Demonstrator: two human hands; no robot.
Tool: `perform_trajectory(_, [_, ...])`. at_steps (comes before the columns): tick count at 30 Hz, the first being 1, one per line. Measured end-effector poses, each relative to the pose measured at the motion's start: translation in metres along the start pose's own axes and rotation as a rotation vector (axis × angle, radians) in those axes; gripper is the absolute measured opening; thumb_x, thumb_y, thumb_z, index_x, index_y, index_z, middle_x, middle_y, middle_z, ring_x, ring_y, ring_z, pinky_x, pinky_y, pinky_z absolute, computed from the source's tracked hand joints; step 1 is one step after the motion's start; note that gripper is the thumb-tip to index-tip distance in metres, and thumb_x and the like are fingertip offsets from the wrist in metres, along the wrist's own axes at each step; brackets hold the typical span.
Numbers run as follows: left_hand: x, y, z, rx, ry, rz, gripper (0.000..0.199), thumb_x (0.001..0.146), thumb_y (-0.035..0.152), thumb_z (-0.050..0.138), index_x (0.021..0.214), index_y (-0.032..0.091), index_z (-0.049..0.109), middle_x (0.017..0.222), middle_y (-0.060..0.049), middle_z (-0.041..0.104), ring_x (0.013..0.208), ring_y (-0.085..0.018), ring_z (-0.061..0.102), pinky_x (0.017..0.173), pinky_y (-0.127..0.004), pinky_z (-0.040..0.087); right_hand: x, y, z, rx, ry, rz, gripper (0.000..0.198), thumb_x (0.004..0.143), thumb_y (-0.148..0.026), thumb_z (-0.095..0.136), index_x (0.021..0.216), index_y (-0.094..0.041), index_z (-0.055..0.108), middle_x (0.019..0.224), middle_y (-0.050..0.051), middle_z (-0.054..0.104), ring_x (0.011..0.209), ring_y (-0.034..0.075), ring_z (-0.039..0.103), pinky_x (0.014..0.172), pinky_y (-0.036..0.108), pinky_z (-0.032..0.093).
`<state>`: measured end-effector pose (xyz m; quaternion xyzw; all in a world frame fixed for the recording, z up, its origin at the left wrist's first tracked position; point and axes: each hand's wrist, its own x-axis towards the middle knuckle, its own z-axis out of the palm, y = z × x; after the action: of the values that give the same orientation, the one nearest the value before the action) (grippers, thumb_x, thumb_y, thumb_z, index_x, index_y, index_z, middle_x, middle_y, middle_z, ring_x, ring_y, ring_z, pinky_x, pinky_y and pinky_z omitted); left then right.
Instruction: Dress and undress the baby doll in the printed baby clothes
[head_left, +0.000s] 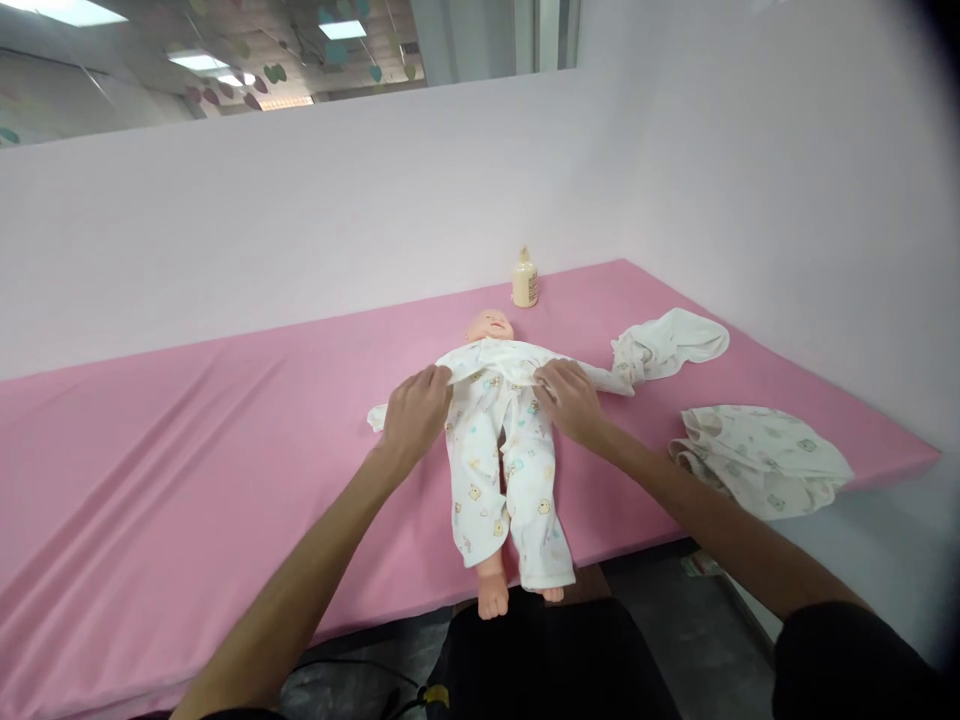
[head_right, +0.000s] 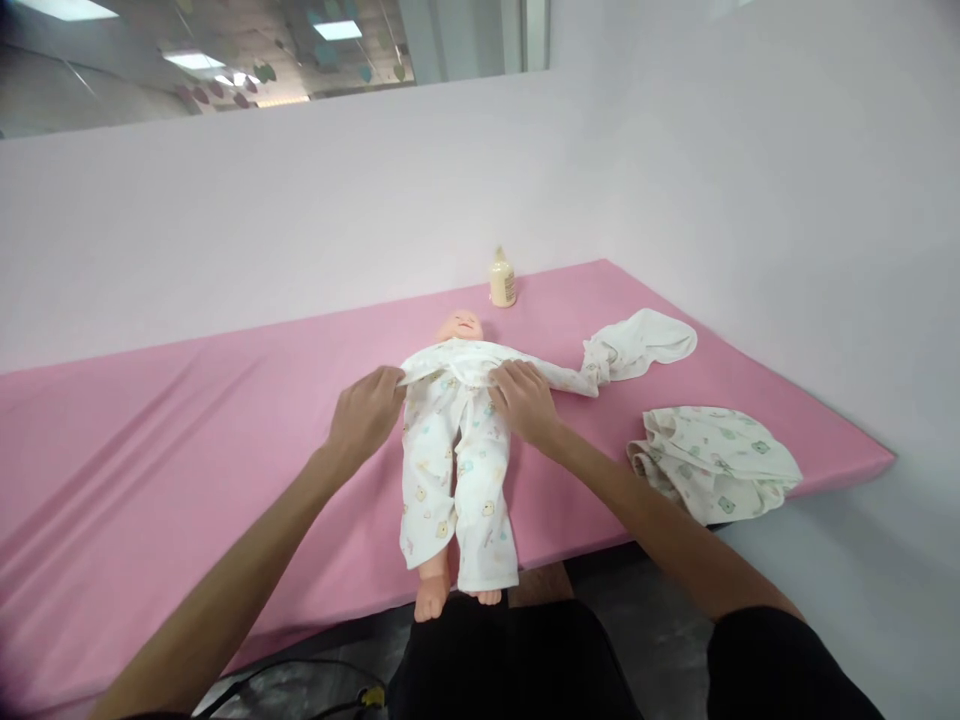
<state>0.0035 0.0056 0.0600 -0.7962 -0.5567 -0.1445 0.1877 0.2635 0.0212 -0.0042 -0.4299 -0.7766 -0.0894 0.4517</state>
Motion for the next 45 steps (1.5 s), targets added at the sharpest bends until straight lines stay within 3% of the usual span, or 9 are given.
perform_trajectory(4, [-0.039,0.004,0.028,-0.001,0.073,0.140,0.024,0.098,0.009,0.037,0.098,0.016,0.060,0.084,-0.009,0.067,0.079,-0.023,0.064,0.070,-0.033,0.044,-0.029,0.003,-0.009,-0.047,-0.142,-0.027,0.019,0.097,-0.014,0.043,0.088,-0.022,0.058,0.085,0.007,0.064,0.085,0.024,0.056,0.083,0.037,0.043])
perform_trajectory(8, [-0.043,0.004,0.040,-0.206,0.072,-0.068,0.020,0.100,0.019,0.043,0.113,0.016,0.056,0.097,-0.010,0.068,0.091,-0.025,0.065,0.073,-0.034,0.048,-0.038,0.013,-0.003,-0.052,-0.192,0.332,0.009,0.096,-0.028,0.051,0.096,-0.020,0.055,0.099,0.010,0.064,0.086,0.025,0.059,0.074,0.036,0.044])
perform_trajectory(11, [-0.034,0.001,0.034,-0.340,0.009,-0.229,0.020,0.100,0.031,0.046,0.110,0.017,0.057,0.105,-0.010,0.066,0.094,-0.026,0.064,0.071,-0.034,0.047,-0.034,0.016,-0.001,0.028,-0.362,0.500,0.025,0.097,-0.035,0.048,0.076,-0.023,0.047,0.081,0.006,0.062,0.072,0.022,0.056,0.064,0.033,0.037])
perform_trajectory(15, [-0.037,-0.008,0.028,-0.444,-0.075,-0.276,0.021,0.102,0.028,0.037,0.096,0.020,0.056,0.090,-0.006,0.067,0.078,-0.023,0.062,0.065,-0.033,0.044,-0.034,0.012,-0.014,0.194,-0.400,0.497,0.034,0.099,-0.036,0.041,0.068,-0.024,0.038,0.069,0.003,0.059,0.064,0.019,0.052,0.059,0.032,0.032])
perform_trajectory(22, [-0.070,-0.007,0.031,-0.444,0.235,-0.019,0.018,0.102,0.029,0.042,0.097,0.019,0.056,0.091,-0.007,0.067,0.085,-0.021,0.063,0.074,-0.033,0.049,-0.059,0.001,-0.028,0.034,-0.496,0.360,0.024,0.097,-0.029,0.047,0.074,-0.023,0.044,0.083,0.006,0.062,0.081,0.023,0.057,0.074,0.036,0.041])
perform_trajectory(27, [-0.111,0.012,-0.008,-0.644,-0.044,-0.095,0.022,0.099,0.038,0.057,0.114,0.022,0.057,0.107,-0.006,0.065,0.092,-0.018,0.064,0.077,-0.030,0.055,-0.071,-0.018,-0.039,0.049,-0.350,0.401,0.015,0.099,-0.036,0.049,0.094,-0.022,0.053,0.101,0.009,0.063,0.095,0.026,0.060,0.088,0.041,0.047])
perform_trajectory(31, [-0.167,0.016,-0.029,-0.606,-0.177,0.120,0.052,0.097,0.035,0.062,0.146,0.030,0.045,0.133,-0.010,0.060,0.121,-0.023,0.063,0.094,-0.034,0.058,-0.082,-0.025,-0.044,0.140,-0.317,0.467,0.022,0.100,-0.044,0.051,0.099,-0.022,0.055,0.102,0.008,0.064,0.096,0.026,0.061,0.087,0.043,0.049])
perform_trajectory(40, [-0.209,0.030,0.004,-0.348,0.123,0.160,0.047,0.094,0.020,0.054,0.141,0.019,0.049,0.117,-0.011,0.070,0.105,-0.024,0.070,0.086,-0.036,0.061,-0.096,-0.020,-0.036,0.205,-0.308,0.455,0.018,0.100,-0.037,0.051,0.101,-0.022,0.059,0.103,0.008,0.068,0.099,0.026,0.062,0.091,0.045,0.049])
perform_trajectory(45, [-0.203,0.043,-0.004,-0.661,0.220,-0.054,0.018,0.094,0.013,0.052,0.105,0.022,0.063,0.098,-0.004,0.070,0.086,-0.016,0.069,0.071,-0.026,0.058,-0.099,-0.032,-0.039,0.195,-0.280,0.441,0.017,0.100,-0.038,0.050,0.099,-0.022,0.057,0.103,0.008,0.067,0.100,0.027,0.062,0.093,0.047,0.049])
